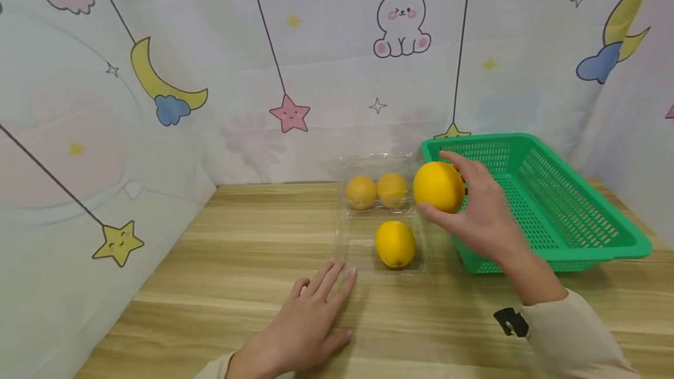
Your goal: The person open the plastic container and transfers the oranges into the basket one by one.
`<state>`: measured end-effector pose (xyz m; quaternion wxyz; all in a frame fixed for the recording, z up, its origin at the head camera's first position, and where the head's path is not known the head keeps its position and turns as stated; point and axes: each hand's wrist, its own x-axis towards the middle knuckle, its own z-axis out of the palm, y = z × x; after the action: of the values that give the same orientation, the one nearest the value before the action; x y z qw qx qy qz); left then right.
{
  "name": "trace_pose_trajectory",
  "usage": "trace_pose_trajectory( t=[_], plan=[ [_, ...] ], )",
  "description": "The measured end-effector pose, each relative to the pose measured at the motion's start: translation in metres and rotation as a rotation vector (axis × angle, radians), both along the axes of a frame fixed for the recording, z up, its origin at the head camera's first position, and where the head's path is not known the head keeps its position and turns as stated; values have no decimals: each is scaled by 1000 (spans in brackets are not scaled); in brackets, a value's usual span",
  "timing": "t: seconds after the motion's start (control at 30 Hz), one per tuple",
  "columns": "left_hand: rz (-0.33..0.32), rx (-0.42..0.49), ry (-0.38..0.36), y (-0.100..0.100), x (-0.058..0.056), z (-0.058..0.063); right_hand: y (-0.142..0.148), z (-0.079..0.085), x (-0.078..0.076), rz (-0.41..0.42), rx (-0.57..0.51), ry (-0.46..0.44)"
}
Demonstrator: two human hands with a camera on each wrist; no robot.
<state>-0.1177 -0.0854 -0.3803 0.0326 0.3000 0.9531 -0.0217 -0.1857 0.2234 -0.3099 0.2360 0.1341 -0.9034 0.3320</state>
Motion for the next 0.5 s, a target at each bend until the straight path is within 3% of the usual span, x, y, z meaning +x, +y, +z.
trace_pose_trajectory(
  t=[0.27, 0.5],
  plan=[
    [31, 18, -40, 2, -3, 1, 28, -8, -3, -106, 13, -58],
    [41, 40, -64, 1, -2, 2, 41, -14, -5, -125, 23, -144]
  ],
)
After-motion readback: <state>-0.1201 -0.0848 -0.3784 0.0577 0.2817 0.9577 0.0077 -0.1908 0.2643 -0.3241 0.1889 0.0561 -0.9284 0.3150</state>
